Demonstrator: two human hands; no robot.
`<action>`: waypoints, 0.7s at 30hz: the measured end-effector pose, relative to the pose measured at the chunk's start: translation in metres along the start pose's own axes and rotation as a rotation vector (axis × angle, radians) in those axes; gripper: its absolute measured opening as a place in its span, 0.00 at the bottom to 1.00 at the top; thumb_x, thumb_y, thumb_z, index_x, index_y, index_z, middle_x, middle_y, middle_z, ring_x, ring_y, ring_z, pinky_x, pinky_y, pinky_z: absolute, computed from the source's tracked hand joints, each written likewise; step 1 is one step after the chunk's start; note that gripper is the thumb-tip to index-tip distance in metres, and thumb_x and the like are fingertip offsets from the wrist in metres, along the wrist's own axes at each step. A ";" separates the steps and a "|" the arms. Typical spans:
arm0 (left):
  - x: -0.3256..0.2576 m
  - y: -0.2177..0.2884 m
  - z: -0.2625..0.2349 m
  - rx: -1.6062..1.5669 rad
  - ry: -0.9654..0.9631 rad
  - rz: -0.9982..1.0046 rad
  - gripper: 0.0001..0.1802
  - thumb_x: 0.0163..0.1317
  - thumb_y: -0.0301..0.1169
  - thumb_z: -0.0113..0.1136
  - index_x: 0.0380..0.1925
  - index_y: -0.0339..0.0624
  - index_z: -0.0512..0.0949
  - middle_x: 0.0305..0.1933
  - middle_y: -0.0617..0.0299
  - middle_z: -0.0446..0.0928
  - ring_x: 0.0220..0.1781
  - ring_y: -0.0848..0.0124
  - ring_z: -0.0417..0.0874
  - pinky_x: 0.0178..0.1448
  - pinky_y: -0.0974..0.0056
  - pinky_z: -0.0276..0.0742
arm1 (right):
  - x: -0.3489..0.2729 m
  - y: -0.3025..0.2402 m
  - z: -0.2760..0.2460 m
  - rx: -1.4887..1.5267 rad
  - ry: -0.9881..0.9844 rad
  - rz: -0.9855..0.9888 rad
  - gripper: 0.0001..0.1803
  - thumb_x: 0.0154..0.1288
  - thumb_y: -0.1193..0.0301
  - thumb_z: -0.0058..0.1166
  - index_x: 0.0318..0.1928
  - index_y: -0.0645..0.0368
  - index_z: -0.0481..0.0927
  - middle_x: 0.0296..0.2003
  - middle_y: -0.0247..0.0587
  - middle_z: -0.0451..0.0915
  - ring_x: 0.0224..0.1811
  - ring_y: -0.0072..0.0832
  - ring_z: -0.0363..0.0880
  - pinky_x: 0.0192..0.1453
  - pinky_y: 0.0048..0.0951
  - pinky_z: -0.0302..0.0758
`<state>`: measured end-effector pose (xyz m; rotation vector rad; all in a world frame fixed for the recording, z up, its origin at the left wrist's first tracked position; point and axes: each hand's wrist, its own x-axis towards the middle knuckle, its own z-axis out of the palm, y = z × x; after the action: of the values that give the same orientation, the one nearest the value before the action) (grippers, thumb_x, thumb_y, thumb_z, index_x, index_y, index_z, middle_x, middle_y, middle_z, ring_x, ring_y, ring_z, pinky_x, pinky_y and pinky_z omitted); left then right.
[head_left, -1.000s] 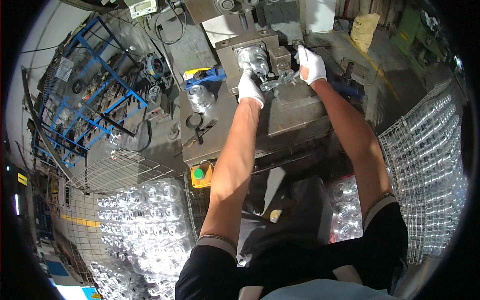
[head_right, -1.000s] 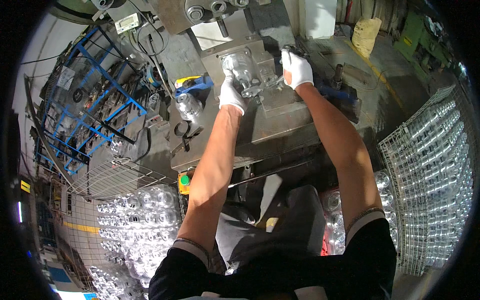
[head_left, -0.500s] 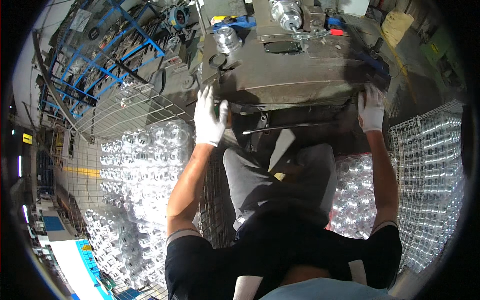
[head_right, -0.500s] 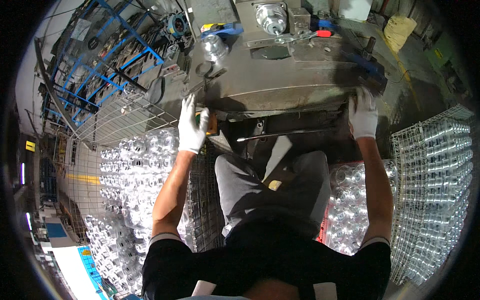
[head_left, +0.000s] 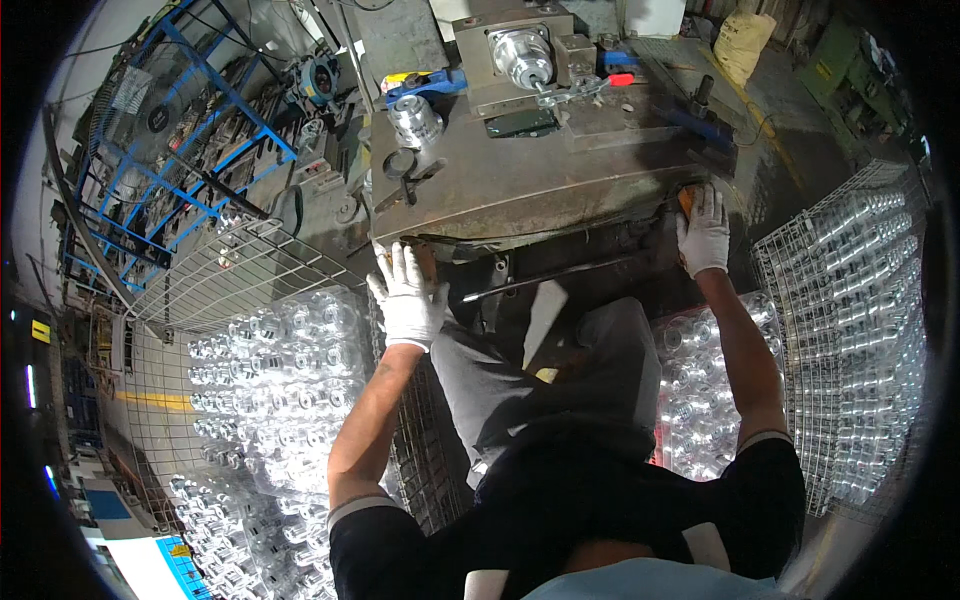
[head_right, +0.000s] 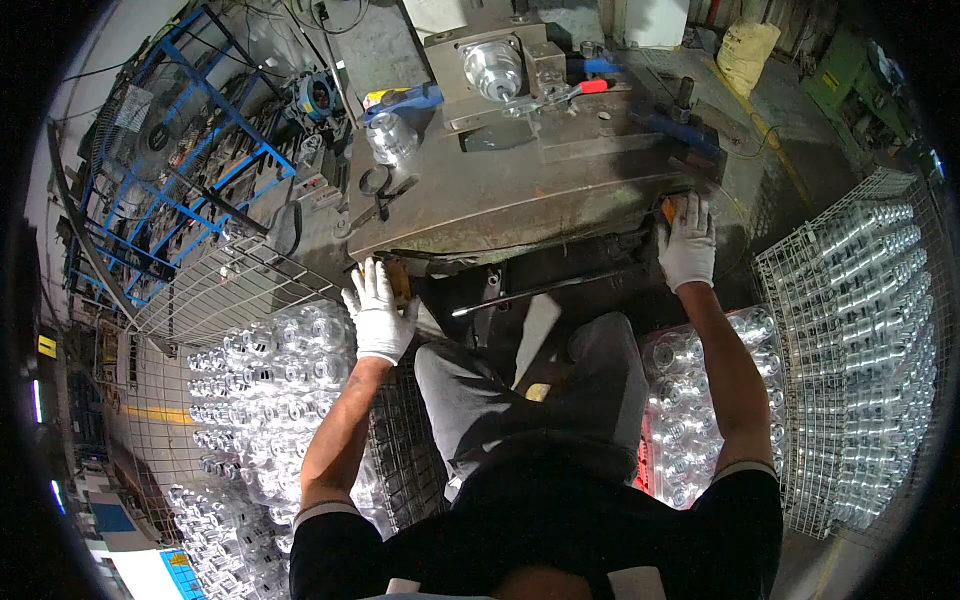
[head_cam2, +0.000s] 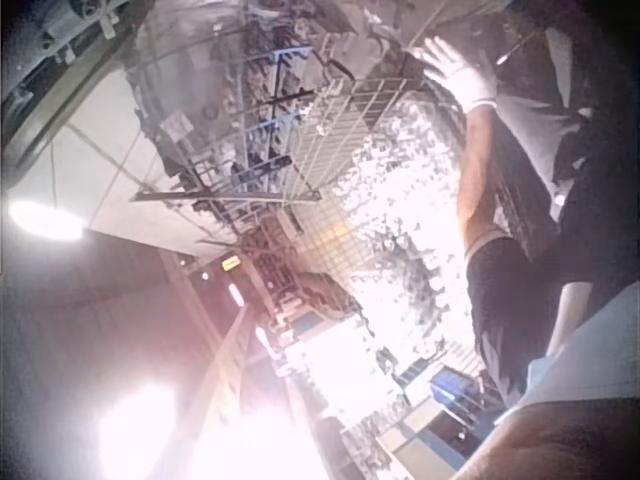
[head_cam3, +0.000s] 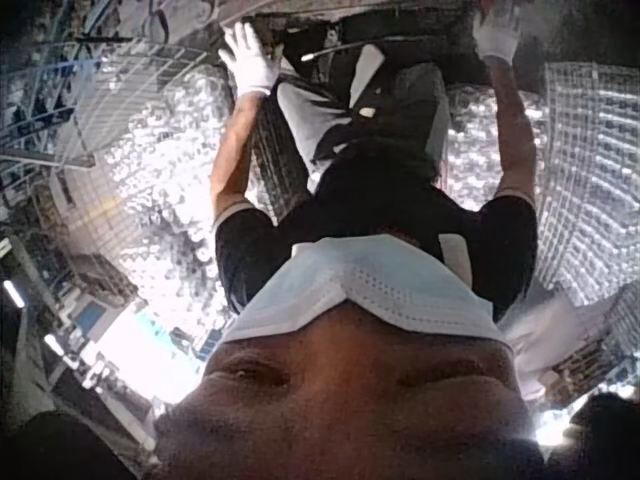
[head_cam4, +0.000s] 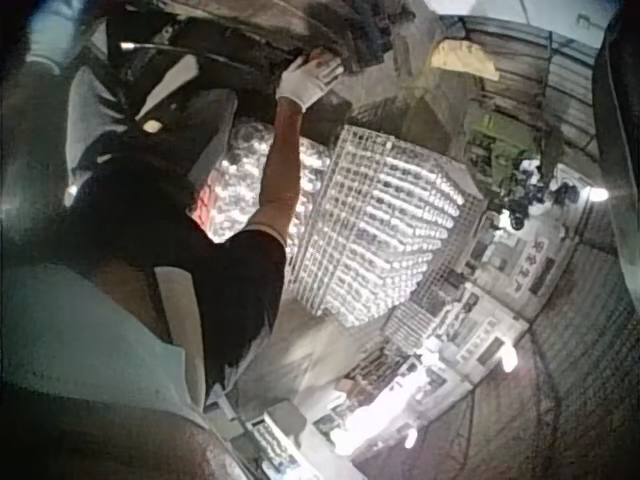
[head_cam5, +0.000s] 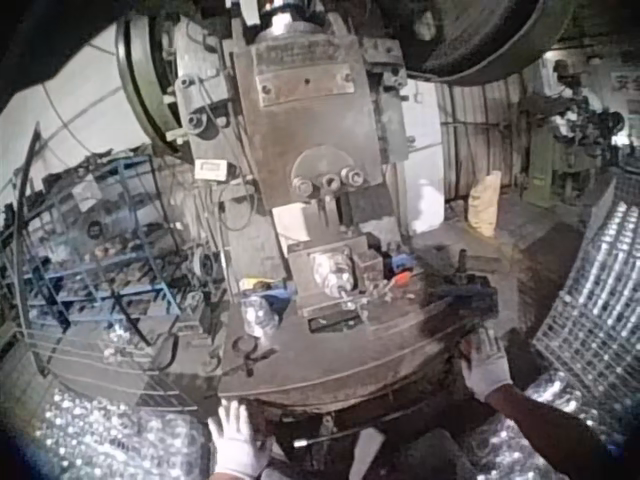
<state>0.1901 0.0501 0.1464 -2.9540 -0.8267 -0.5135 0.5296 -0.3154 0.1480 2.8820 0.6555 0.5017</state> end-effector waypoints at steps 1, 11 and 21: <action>0.001 0.001 -0.001 0.023 -0.029 -0.013 0.52 0.55 0.46 0.67 0.72 0.33 0.51 0.78 0.45 0.48 0.79 0.39 0.45 0.74 0.30 0.41 | 0.000 0.000 -0.002 0.004 -0.035 0.001 0.35 0.73 0.54 0.40 0.71 0.65 0.58 0.75 0.51 0.51 0.77 0.47 0.49 0.78 0.47 0.49; -0.068 -0.032 -0.002 -0.282 0.231 -0.264 0.41 0.63 0.45 0.59 0.70 0.34 0.57 0.76 0.40 0.52 0.77 0.38 0.49 0.75 0.33 0.43 | -0.011 0.011 0.009 0.276 0.115 -0.008 0.41 0.69 0.54 0.51 0.75 0.56 0.51 0.74 0.53 0.54 0.76 0.48 0.53 0.75 0.45 0.59; -0.192 -0.346 0.031 0.200 -0.029 -1.069 0.27 0.62 0.50 0.62 0.51 0.40 0.80 0.49 0.43 0.81 0.39 0.55 0.86 0.39 0.52 0.82 | 0.017 -0.039 -0.018 0.463 0.172 -0.119 0.39 0.70 0.56 0.50 0.73 0.63 0.55 0.73 0.56 0.54 0.76 0.51 0.51 0.79 0.45 0.50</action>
<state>-0.1314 0.2546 0.0347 -2.1094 -2.2582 -0.3445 0.5227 -0.2722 0.1613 3.2159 1.0924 0.6617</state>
